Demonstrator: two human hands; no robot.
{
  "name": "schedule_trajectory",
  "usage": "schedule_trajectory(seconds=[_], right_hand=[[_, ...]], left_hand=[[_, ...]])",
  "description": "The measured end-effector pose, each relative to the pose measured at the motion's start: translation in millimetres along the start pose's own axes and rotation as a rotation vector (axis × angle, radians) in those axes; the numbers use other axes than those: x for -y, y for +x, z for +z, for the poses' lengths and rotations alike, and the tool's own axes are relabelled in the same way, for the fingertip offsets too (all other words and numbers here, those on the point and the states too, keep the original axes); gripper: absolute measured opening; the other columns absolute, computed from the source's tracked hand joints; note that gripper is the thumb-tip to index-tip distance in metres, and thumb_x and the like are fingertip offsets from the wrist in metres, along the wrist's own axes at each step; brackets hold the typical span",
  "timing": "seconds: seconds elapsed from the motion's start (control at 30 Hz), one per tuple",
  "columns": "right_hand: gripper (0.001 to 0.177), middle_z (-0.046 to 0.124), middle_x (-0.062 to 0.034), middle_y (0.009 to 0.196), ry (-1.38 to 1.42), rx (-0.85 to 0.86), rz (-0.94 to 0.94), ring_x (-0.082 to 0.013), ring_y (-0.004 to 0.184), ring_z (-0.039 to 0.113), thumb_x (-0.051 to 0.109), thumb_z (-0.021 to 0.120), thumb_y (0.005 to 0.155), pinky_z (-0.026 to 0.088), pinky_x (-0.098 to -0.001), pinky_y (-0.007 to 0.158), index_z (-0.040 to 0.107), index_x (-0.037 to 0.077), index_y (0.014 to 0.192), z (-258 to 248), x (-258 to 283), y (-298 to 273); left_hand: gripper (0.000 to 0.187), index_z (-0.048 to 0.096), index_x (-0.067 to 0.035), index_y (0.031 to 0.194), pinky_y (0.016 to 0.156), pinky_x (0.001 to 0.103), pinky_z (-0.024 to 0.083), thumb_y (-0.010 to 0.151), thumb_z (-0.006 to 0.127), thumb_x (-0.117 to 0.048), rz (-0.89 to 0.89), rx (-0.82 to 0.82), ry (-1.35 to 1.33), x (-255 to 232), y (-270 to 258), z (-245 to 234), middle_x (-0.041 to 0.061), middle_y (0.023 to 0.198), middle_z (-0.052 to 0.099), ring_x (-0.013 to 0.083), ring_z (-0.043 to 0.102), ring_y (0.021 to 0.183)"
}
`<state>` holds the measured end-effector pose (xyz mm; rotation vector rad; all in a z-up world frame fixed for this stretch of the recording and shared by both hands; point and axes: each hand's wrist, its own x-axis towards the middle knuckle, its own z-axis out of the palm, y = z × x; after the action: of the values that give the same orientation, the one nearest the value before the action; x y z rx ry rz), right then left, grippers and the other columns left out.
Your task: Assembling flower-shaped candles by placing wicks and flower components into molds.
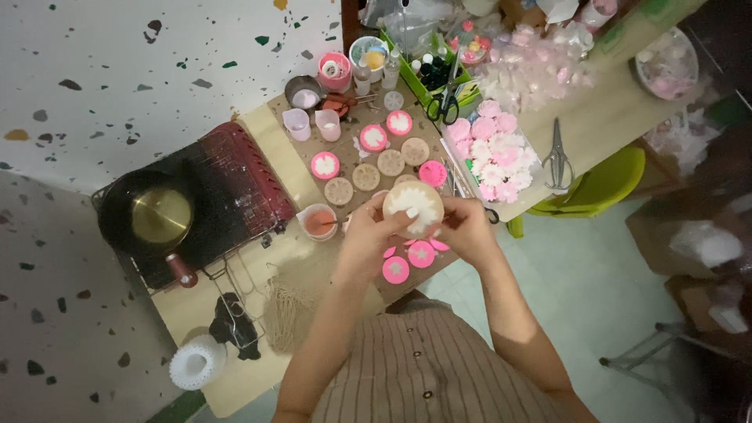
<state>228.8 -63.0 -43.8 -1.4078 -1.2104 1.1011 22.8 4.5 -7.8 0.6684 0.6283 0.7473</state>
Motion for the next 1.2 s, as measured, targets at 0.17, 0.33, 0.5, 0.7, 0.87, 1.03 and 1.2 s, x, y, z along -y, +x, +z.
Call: schedule_trajectory(seconds=[0.17,0.33,0.5,0.7,0.87,1.03,1.2], right_hand=[[0.019,0.069,0.0004,0.079,-0.099,0.111,0.196,-0.0047,0.071,0.059,0.008,0.082,0.083,0.049,-0.0242,0.059,0.077,-0.003,0.099,0.3,38.5,-2.4],[0.026,0.073,0.0020,0.084,0.065,0.337,0.233,-0.0044,0.074,0.062,0.010,0.079,0.084,0.051,-0.0228,0.062,0.075,-0.001,0.107,-6.5,43.5,1.0],[0.035,0.071,0.0020,0.092,0.187,0.447,0.109,-0.0036,0.081,0.062,0.018,0.078,0.090,0.053,-0.0220,0.069,0.071,0.000,0.118,-10.7,30.3,-1.7],[0.021,0.067,-0.0012,0.084,0.064,0.169,0.092,-0.0063,0.074,0.060,0.009,0.076,0.090,0.050,-0.0248,0.062,0.074,-0.004,0.106,-7.5,-11.4,-0.2],[0.029,0.075,-0.0029,0.081,-0.096,0.154,0.147,-0.0068,0.071,0.067,0.006,0.082,0.077,0.056,-0.0253,0.063,0.076,-0.002,0.105,12.2,48.7,-3.5],[0.023,0.074,-0.0020,0.084,0.035,0.252,0.150,-0.0063,0.073,0.066,0.005,0.077,0.084,0.057,-0.0249,0.065,0.075,-0.002,0.106,5.6,44.1,-6.5],[0.027,0.070,0.0013,0.088,0.122,0.310,0.139,-0.0046,0.077,0.062,0.006,0.078,0.087,0.052,-0.0231,0.064,0.071,-0.002,0.112,-4.9,23.8,-8.9]], left_hand=[[0.040,0.066,0.005,0.117,0.072,0.030,0.060,0.083,0.078,-0.012,0.023,0.047,0.241,-15.4,-5.8,-6.9,0.009,0.103,0.072,0.0157,0.071,0.088],[0.038,0.070,0.001,0.117,0.076,0.026,0.058,0.083,0.079,-0.015,-0.076,0.150,0.339,-30.6,-9.1,-13.4,0.008,0.104,0.073,0.0121,0.070,0.090],[0.041,0.063,0.004,0.123,0.085,0.034,0.062,0.088,0.077,-0.013,-0.292,0.252,-0.098,-21.7,-8.4,-22.9,0.010,0.113,0.072,0.0184,0.072,0.098],[0.040,0.056,-0.003,0.126,0.078,0.036,0.062,0.089,0.071,-0.010,-0.142,0.102,-0.078,-12.6,-12.6,-11.3,0.005,0.113,0.068,0.0155,0.070,0.098],[0.037,0.062,0.004,0.122,0.077,0.031,0.060,0.091,0.073,-0.014,-0.025,0.010,0.088,-7.1,-12.1,-13.8,0.008,0.105,0.071,0.0149,0.070,0.090],[0.035,0.069,0.007,0.118,0.072,0.028,0.056,0.094,0.072,-0.018,-0.043,0.003,0.192,-5.4,-6.4,-21.9,0.008,0.100,0.073,0.0131,0.069,0.083],[0.038,0.065,0.006,0.119,0.080,0.031,0.060,0.091,0.071,-0.020,-0.210,0.078,-0.085,-7.0,-0.8,-18.4,0.010,0.106,0.074,0.0161,0.073,0.091]])
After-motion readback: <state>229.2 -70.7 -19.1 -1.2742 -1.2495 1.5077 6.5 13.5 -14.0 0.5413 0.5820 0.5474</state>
